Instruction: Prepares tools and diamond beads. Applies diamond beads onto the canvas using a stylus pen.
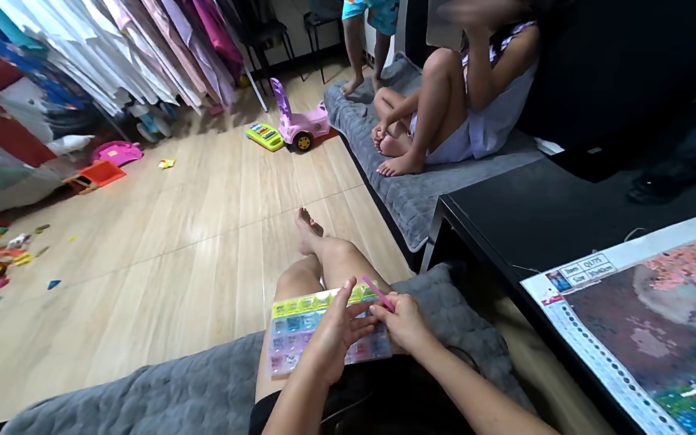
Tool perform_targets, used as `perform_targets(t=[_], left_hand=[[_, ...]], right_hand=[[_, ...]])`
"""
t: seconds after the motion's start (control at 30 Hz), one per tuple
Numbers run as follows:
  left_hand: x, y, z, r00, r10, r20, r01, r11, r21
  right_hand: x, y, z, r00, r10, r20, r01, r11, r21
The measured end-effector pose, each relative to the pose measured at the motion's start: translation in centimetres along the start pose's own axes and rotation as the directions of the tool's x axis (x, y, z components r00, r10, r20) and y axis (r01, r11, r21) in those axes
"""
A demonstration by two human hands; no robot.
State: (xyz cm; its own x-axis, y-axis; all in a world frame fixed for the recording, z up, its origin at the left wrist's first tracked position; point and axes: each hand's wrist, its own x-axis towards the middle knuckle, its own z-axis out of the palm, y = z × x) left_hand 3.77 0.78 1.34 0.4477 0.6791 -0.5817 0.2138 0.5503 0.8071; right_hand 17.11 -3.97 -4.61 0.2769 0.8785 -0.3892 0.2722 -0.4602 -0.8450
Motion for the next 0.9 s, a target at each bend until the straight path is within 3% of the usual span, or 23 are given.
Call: perform_targets(t=[0.27,0.43,0.6,0.8,0.9], left_hand=[[-0.2,-0.1,-0.3,1.0,-0.009,0.001,0.009,1.0,-0.004],[-0.2,0.0,-0.4,0.999,-0.037,0.024,0.039,0.996,-0.08],[-0.1,0.3,-0.4,0.999,-0.014,0.033,0.018,0.992,-0.126],[0.1,0.5,-0.8,0.999,-0.022,0.036,0.028,0.986,-0.164],[0.2,0.3,-0.6,0.999,-0.018,0.039,0.025,0.984,-0.178]], right_hand=[[-0.4,-0.5,0.8,0.994,0.049,-0.1,-0.048,0.999,0.012],[-1.8,-0.4,0.8,0.984,-0.138,-0.111,0.131,0.989,-0.064],[-2.5,0.8,2.0,0.891,-0.384,-0.244,0.394,0.919,-0.007],[-2.3,1.9,2.4,0.806,-0.566,-0.172,0.559,0.824,-0.095],[-2.3,1.1,1.3,0.881,-0.472,-0.024,0.47,0.88,-0.062]])
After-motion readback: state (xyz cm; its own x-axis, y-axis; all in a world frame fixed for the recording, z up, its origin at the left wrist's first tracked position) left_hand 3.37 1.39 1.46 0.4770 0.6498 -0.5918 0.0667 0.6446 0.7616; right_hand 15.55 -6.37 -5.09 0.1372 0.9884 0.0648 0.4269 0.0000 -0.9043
